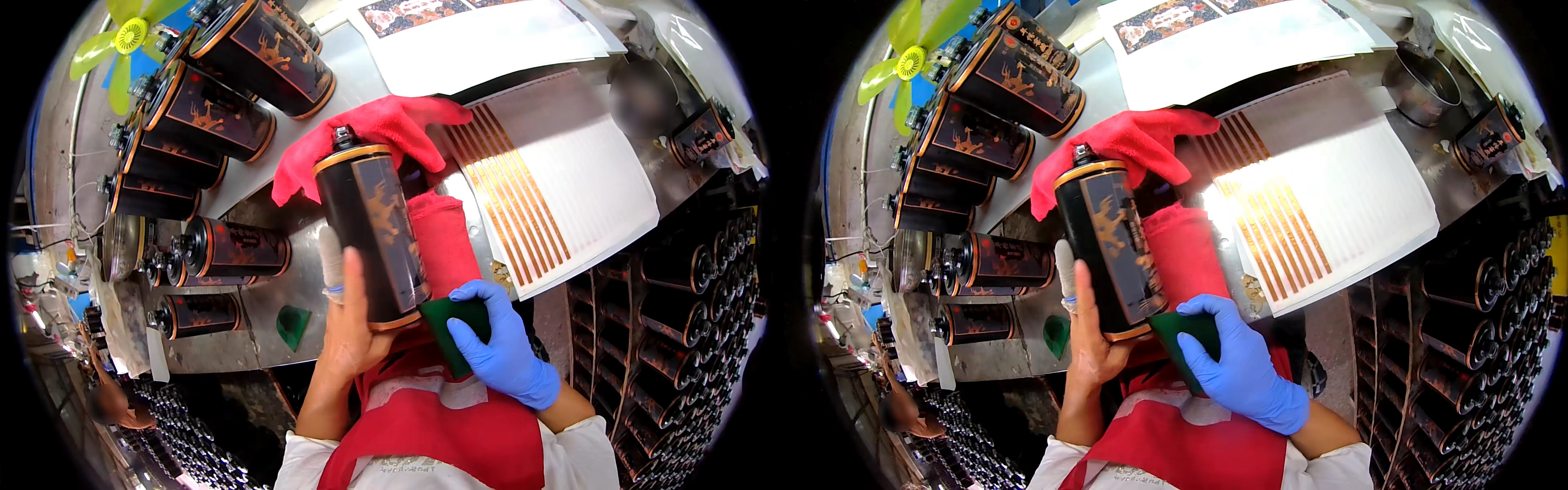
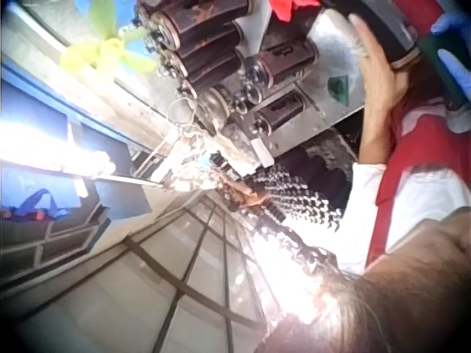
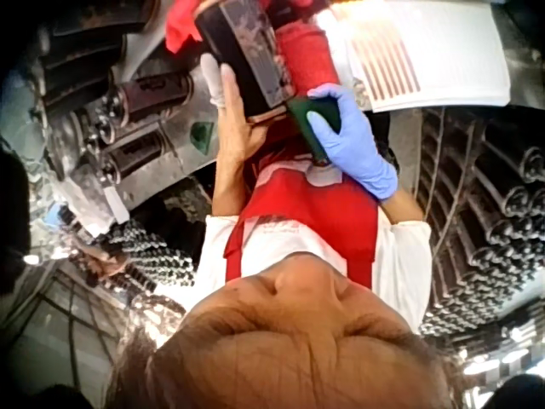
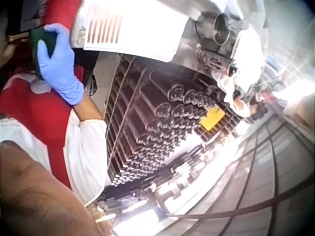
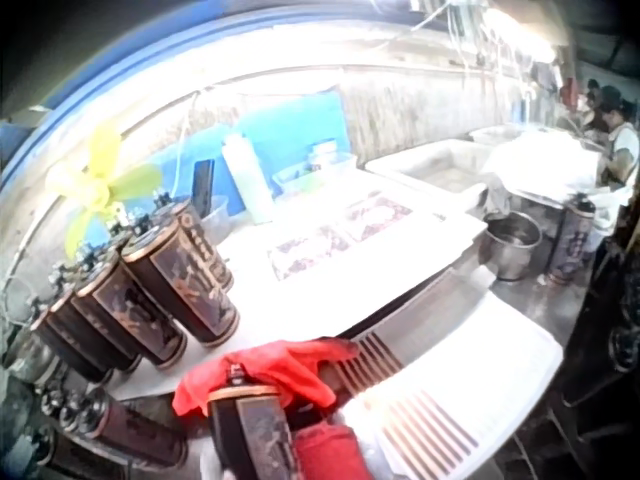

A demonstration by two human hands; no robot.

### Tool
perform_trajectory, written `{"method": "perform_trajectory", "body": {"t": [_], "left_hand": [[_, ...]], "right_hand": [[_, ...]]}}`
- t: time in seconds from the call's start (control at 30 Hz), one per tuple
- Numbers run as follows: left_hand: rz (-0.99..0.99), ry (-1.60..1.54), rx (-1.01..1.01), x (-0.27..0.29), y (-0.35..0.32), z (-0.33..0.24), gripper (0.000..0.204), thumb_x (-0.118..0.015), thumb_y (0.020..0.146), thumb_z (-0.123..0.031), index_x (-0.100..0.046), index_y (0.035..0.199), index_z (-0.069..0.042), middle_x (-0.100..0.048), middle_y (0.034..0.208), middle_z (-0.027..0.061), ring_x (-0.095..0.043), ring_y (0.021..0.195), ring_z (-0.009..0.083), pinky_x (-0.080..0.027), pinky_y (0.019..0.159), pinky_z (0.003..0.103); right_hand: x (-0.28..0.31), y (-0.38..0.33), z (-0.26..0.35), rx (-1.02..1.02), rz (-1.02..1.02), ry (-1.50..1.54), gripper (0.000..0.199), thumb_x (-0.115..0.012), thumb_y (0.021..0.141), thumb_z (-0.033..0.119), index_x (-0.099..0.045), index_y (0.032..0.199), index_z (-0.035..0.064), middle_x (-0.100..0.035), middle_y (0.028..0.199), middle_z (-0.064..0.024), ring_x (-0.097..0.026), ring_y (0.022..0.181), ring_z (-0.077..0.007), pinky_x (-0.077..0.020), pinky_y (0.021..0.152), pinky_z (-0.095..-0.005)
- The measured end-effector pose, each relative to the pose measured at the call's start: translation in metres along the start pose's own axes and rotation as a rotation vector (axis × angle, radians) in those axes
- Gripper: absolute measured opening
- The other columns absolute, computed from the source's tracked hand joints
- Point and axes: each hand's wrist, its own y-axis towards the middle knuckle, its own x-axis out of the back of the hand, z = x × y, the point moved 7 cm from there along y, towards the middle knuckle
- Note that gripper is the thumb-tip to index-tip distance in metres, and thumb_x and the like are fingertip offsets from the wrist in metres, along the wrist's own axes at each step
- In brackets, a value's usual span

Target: The person applies a gold label to the top rim of a black cylindrical container, then wipes the container with a green sponge. They repeat this process on multiple containers, placing finished units on a nearby tray.

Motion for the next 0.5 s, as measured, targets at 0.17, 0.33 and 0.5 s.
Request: {"method": "perform_trajectory", "body": {"t": [0.17,0.33,0.5], "left_hand": [[0.003,-0.153,0.152,-0.011,-0.029,0.059,0.084,-0.060,0.085,-0.022,-0.006,0.143,0.005,-0.039,0.134,0.0215,-0.045,0.120,0.0284,-0.036,0.099,0.036],[-0.061,0.162,0.282,0.016,-0.015,0.020,0.096,-0.072,0.074,-0.024,-0.011,0.140,0.008,-0.041,0.127,0.0337,-0.039,0.123,0.0466,-0.029,0.104,0.044],[0.040,0.410,-0.087,-0.002,0.002,-0.020,0.115,-0.085,0.059,-0.020,-0.009,0.141,0.006,-0.028,0.135,0.0353,-0.025,0.130,0.0492,-0.022,0.106,0.050]], "right_hand": [[0.006,0.004,-0.019,-0.078,-0.015,-0.085,0.030,-0.059,0.085,0.009,-0.047,0.112,0.0039,-0.058,0.106,-0.0133,-0.060,0.096,-0.0221,-0.0475,0.082,-0.0310],[0.028,0.002,-0.019,-0.028,-0.188,-0.134,0.031,-0.061,0.083,0.010,-0.049,0.112,0.0051,-0.060,0.100,-0.0136,-0.064,0.088,-0.0243,-0.0492,0.077,-0.0319],[-0.012,0.001,0.017,0.044,0.047,-0.055,0.031,-0.063,0.083,0.013,-0.050,0.112,0.0083,-0.062,0.097,-0.0126,-0.067,0.080,-0.0250,-0.0514,0.071,-0.0323]]}}
